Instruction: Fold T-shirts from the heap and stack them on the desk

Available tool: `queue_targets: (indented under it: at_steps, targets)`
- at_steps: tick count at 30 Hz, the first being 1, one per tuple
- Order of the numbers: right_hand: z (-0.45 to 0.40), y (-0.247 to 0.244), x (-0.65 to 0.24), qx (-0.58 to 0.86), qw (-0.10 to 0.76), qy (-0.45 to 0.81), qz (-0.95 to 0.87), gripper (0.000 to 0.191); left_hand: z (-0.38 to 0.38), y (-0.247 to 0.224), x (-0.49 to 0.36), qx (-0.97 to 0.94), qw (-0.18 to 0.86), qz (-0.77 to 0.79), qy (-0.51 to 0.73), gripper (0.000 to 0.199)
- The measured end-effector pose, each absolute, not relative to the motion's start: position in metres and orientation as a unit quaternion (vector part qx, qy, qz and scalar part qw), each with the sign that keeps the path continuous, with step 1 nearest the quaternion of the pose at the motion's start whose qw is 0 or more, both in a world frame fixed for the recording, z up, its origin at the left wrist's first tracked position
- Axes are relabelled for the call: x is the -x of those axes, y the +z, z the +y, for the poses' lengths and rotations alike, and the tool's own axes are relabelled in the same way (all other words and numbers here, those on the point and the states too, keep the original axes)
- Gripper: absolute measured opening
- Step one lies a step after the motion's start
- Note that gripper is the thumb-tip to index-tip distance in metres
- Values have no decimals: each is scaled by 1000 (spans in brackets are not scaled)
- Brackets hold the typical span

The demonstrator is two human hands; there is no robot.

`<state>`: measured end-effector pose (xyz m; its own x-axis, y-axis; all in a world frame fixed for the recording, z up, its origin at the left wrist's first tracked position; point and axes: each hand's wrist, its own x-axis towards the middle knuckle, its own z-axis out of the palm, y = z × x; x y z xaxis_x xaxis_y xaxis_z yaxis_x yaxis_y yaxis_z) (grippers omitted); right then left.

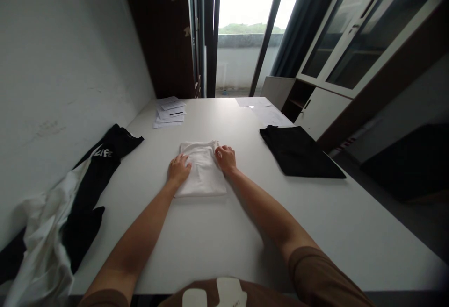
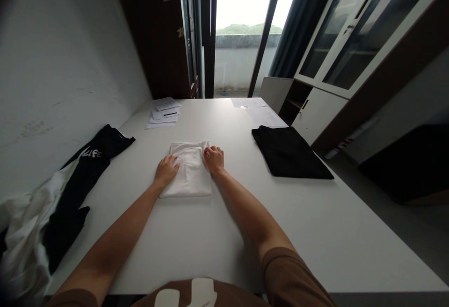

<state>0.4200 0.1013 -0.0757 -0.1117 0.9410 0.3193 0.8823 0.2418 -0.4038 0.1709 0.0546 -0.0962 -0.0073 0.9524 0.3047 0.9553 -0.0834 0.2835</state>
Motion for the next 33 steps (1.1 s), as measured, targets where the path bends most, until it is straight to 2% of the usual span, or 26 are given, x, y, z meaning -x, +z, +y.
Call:
queue_targets:
  at_steps: [4, 16, 20, 27, 33]
  targets:
    - [101, -74, -416, 601, 286, 45, -745, 21, 55, -96, -171, 706, 4, -676, -212, 43]
    - [117, -87, -416, 611, 343, 176, -691, 19, 55, -96, -171, 705, -1, -677, -211, 43]
    - [113, -87, -420, 643, 314, 101, -691, 13, 54, -96, -171, 703, -3, -679, -209, 43]
    - [99, -76, -418, 677, 193, 47, -709, 31, 53, -92, -172, 702, -4, -681, -209, 41]
    - [96, -72, -416, 645, 196, 42, -737, 25, 52, -92, -173, 703, -5, -679, -210, 41]
